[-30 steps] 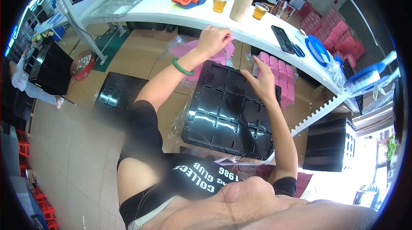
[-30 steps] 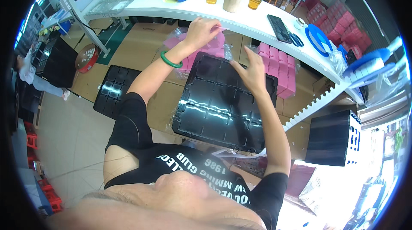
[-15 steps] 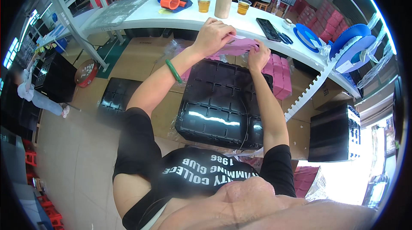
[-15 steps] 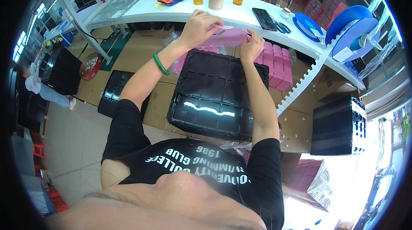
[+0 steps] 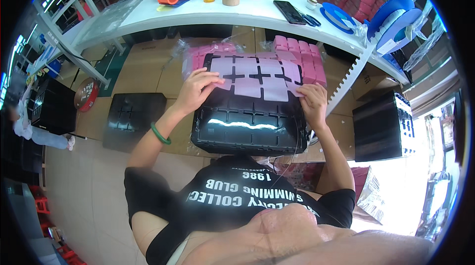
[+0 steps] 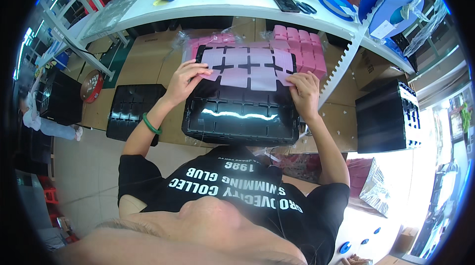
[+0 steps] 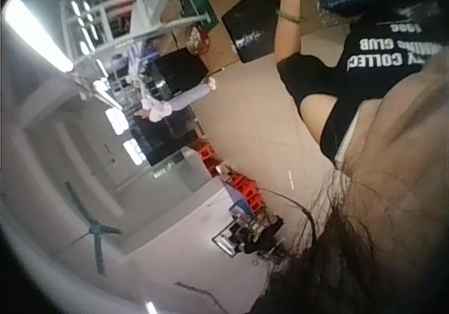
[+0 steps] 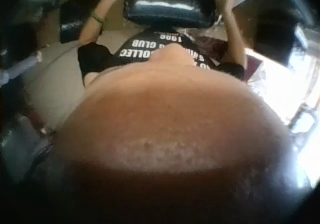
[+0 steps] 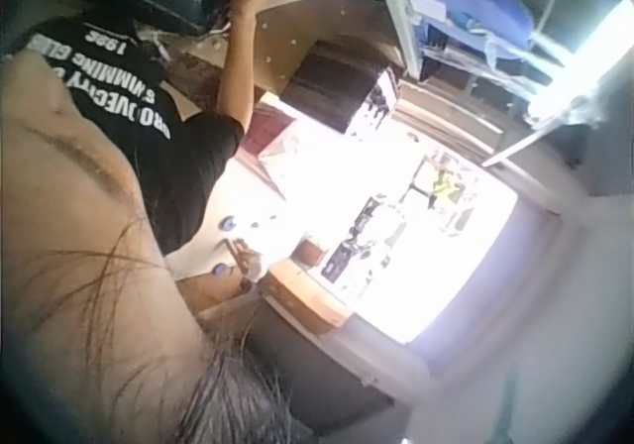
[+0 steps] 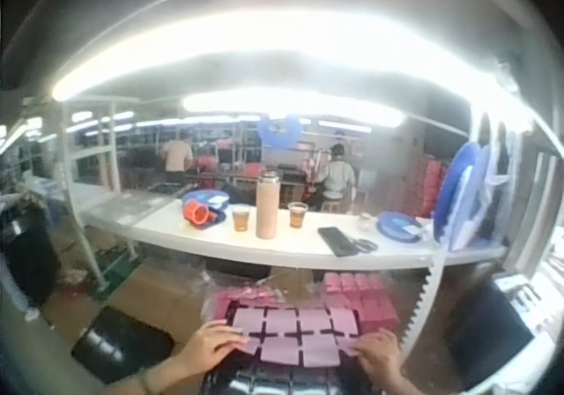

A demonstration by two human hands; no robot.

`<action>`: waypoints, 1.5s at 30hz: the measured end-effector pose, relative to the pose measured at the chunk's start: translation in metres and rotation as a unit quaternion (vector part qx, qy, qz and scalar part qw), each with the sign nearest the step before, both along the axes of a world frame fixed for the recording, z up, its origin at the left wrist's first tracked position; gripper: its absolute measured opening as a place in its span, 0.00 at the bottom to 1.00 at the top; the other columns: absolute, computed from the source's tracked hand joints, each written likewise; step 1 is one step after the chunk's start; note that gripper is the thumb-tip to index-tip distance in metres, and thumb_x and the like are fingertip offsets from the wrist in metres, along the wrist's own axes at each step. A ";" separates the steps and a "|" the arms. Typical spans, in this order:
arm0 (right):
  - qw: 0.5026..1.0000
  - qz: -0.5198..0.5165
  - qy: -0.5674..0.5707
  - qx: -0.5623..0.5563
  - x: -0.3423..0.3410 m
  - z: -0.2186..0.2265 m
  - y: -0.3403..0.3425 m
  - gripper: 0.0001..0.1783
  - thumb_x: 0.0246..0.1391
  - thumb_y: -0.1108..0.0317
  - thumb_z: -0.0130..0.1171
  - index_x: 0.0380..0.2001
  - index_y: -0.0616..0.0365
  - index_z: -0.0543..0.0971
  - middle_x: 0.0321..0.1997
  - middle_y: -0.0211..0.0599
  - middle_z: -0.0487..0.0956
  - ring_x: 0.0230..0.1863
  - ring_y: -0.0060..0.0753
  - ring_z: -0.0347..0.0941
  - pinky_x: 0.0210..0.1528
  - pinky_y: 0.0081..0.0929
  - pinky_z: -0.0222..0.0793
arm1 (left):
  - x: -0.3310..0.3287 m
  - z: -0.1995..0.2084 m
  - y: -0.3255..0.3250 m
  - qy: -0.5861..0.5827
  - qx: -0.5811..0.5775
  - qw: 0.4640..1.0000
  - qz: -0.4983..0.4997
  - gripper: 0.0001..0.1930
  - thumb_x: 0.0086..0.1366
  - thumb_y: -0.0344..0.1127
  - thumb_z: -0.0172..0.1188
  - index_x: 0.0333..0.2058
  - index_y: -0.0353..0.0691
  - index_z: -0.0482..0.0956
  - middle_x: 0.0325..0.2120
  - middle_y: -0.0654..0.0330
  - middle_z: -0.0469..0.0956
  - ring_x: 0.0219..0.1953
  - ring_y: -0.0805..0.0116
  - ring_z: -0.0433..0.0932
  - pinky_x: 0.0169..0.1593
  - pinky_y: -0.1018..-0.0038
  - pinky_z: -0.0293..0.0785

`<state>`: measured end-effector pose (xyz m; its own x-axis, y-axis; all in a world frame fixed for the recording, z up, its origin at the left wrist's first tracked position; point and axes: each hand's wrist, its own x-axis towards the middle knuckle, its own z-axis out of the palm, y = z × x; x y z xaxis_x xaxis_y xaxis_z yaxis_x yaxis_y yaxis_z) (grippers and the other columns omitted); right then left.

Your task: The person applies adhesive stickers from a strip onto black plastic trays, places pink foam grid inserts into the trays, presses them down by hand, and sets the assembled trays aside.

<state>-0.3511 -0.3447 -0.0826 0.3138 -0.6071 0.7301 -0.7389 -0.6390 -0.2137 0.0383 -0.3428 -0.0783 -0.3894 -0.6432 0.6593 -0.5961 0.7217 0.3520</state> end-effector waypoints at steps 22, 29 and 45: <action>0.995 -0.054 -0.011 0.089 0.003 -0.033 0.115 0.18 0.38 0.79 0.62 0.37 0.52 0.84 0.51 0.33 0.78 0.59 0.44 0.67 0.65 0.51 0.57 | -0.022 -0.013 0.112 0.076 0.105 0.989 0.067 0.10 0.59 0.21 0.56 0.38 0.37 0.83 0.46 0.57 0.81 0.57 0.55 0.73 0.61 0.62 0.65; 0.992 -0.046 0.002 0.114 0.001 -0.037 0.106 0.18 0.40 0.78 0.62 0.38 0.52 0.84 0.52 0.33 0.77 0.60 0.44 0.66 0.66 0.51 0.55 | -0.021 -0.026 0.111 0.042 0.097 0.989 0.099 0.13 0.57 0.22 0.57 0.39 0.41 0.84 0.48 0.60 0.80 0.57 0.55 0.72 0.61 0.61 0.64; 0.984 0.007 0.023 0.178 -0.006 -0.031 0.099 0.20 0.43 0.80 0.54 0.41 0.55 0.81 0.47 0.32 0.78 0.53 0.40 0.70 0.55 0.38 0.63 | -0.071 -0.029 0.110 -0.093 0.069 0.993 0.026 0.19 0.48 0.29 0.58 0.42 0.39 0.81 0.48 0.55 0.74 0.54 0.53 0.69 0.60 0.55 0.60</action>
<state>-0.3573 -0.2456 -0.1139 0.3518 -0.8170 0.4568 -0.7450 -0.5399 -0.3919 -0.0329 -0.2331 -0.1076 -0.4602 -0.7448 0.4832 -0.6945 0.6411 0.3267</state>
